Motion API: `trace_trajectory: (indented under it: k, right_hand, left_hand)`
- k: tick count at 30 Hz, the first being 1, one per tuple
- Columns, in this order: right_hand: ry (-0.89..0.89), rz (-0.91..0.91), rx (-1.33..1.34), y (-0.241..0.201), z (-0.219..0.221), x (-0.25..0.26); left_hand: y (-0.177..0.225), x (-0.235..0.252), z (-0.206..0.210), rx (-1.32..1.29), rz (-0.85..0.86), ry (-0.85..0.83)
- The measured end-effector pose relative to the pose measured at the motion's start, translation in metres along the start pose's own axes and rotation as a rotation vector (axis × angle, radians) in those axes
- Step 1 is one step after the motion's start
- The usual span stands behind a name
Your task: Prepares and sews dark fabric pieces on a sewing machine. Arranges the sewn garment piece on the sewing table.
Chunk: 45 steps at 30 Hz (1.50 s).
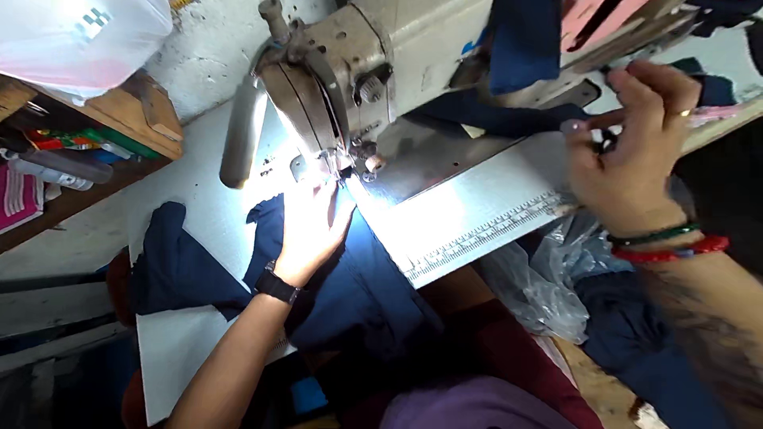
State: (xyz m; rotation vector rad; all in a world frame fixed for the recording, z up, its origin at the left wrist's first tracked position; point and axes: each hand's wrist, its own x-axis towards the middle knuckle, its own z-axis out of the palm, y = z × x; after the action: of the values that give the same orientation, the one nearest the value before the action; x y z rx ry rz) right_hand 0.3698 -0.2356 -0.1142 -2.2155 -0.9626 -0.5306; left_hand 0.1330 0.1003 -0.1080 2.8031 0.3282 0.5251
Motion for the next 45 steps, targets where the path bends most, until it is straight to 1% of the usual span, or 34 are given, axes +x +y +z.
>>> trace_trajectory:
  k: [2, 4, 5, 7, 8, 10, 12, 15, 18, 20, 25, 29, 39, 45]
  right_hand:
    - [-0.071, -0.058, 0.188, -0.048, -0.007, -0.028]
    - [-0.192, -0.073, 0.43, -0.085, -0.007, -0.067]
    - [-0.28, -0.034, 0.543, -0.097, -0.005, -0.088]
    - [-0.462, 0.107, 0.761, -0.112, 0.003, -0.12]
    - [-0.522, 0.181, 0.847, -0.116, 0.007, -0.132]
    - [-0.592, 0.292, 0.936, -0.122, 0.014, -0.147]
    - [-0.594, 0.362, 0.983, -0.128, 0.02, -0.152]
    - [-0.571, 0.426, 1.045, -0.14, 0.022, -0.152]
    - [-0.562, 0.467, 1.134, -0.147, 0.023, -0.153]
    - [-0.56, 0.508, 1.167, -0.151, 0.024, -0.155]
    - [-0.656, 0.648, 1.296, -0.161, 0.021, -0.158]
    - [-0.715, 0.706, 1.351, -0.165, 0.019, -0.158]
    - [-0.65, 0.68, 1.353, -0.17, 0.021, -0.156]
    - [-0.683, 0.688, 1.347, -0.17, 0.022, -0.157]
  left_hand:
    - [0.011, -0.013, -0.007, 0.022, 0.025, -0.042]
    - [0.03, -0.03, -0.015, 0.056, 0.096, -0.112]
    - [0.041, -0.043, -0.017, 0.05, 0.142, -0.138]
    - [0.064, -0.07, -0.021, 0.023, 0.19, -0.203]
    - [0.073, -0.084, -0.022, -0.002, 0.201, -0.226]
    - [0.088, -0.111, -0.02, -0.03, 0.226, -0.239]
    - [0.1, -0.128, -0.016, -0.008, 0.249, -0.18]
    - [0.112, -0.14, -0.004, 0.061, 0.27, -0.002]
    - [0.116, -0.144, 0.009, 0.019, 0.257, 0.15]
    - [0.116, -0.146, 0.014, -0.021, 0.23, 0.199]
    - [0.114, -0.152, 0.018, -0.086, 0.181, 0.241]
    - [0.113, -0.157, 0.023, -0.134, 0.184, 0.284]
    - [0.12, -0.16, 0.03, -0.153, 0.183, 0.323]
    - [0.12, -0.162, 0.029, -0.146, 0.184, 0.321]
